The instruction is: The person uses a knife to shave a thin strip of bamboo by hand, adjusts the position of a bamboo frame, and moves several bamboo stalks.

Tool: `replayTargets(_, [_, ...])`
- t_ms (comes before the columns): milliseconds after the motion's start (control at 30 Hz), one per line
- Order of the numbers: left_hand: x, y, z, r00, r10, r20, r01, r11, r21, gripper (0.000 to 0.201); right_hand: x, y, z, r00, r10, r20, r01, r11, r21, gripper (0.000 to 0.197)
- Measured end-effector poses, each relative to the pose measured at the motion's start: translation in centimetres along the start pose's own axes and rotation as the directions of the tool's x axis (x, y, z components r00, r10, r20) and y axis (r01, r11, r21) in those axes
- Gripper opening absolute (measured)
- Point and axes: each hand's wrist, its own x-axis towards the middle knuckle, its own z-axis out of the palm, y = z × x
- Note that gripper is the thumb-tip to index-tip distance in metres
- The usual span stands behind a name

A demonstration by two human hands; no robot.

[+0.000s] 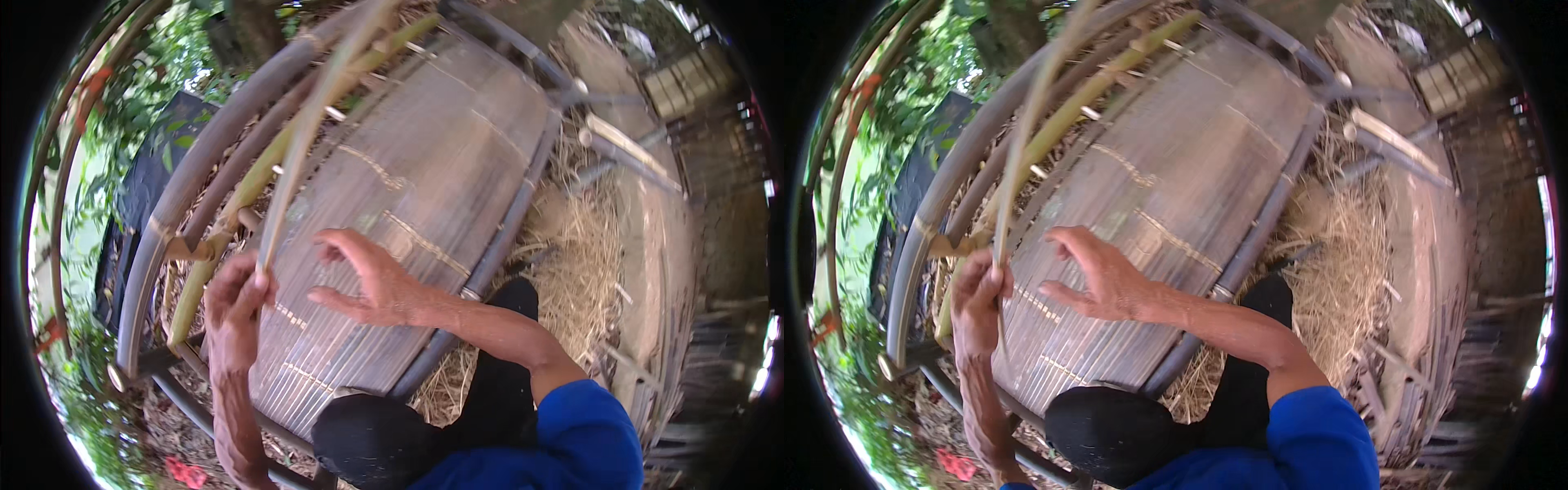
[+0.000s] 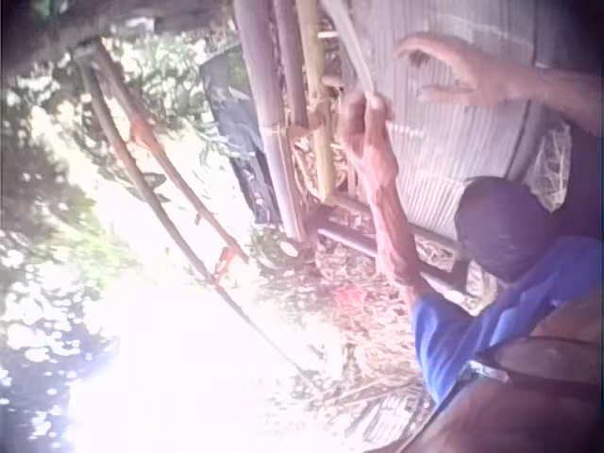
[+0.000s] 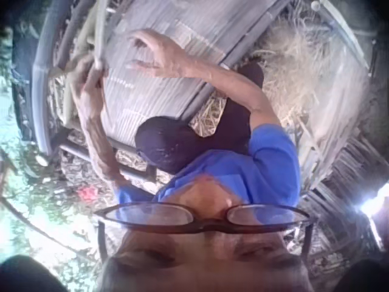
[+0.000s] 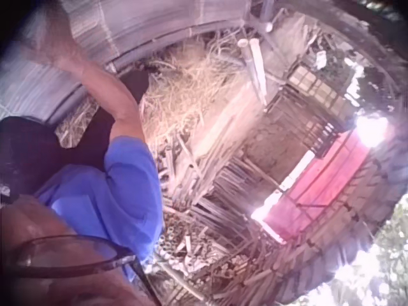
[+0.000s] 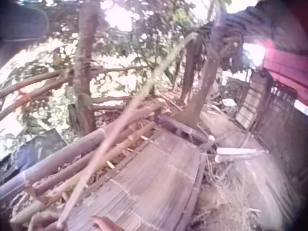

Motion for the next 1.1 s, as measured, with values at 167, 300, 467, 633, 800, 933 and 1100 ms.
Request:
replayTargets(167, [7.3,3.1,16.3,0.995,-0.009,0.103,0.03,0.979,-0.202,0.024,-5.2,0.4,-5.8,0.95,0.312,-0.015,-0.286,0.887,0.364,0.069])
replayTargets(300, [11.3,4.5,26.5,0.991,-0.013,0.133,0.067,0.909,-0.41,0.027,-8.1,-0.8,-12.7,0.858,0.512,0.03,-0.43,0.686,0.587,0.052])
replayTargets(467, [12.7,5.8,37.1,0.993,0.115,0.032,-0.117,0.888,0.445,0.045,-13.1,1.6,-23.6,0.735,0.604,-0.308,-0.428,0.766,0.48,0.029])
replayTargets(633, [12.7,7.4,48.1,0.575,0.58,0.577,-0.669,-0.073,0.74,0.066,-21.5,5.3,-33.3,0.712,0.411,-0.569,-0.381,0.907,0.179,0.023])
replayTargets(800, [13.4,3.0,54.9,0.307,-0.166,0.937,-0.949,0.024,0.315,0.043,-26.9,5.9,-39.7,0.774,0.31,-0.552,-0.409,0.91,-0.062,0.028])
replayTargets(933, [14.8,-0.4,57.1,0.24,-0.407,0.881,-0.948,0.097,0.303,0.025,-30.1,7.5,-44.3,0.766,0.241,-0.596,-0.511,0.79,-0.337,0.034])
replayTargets(1100, [20.3,-6.0,58.5,0.253,-0.241,0.937,-0.951,0.114,0.287,0.031,-36.2,12.9,-46.7,0.262,0.121,-0.957,-0.745,0.656,-0.121,0.045])
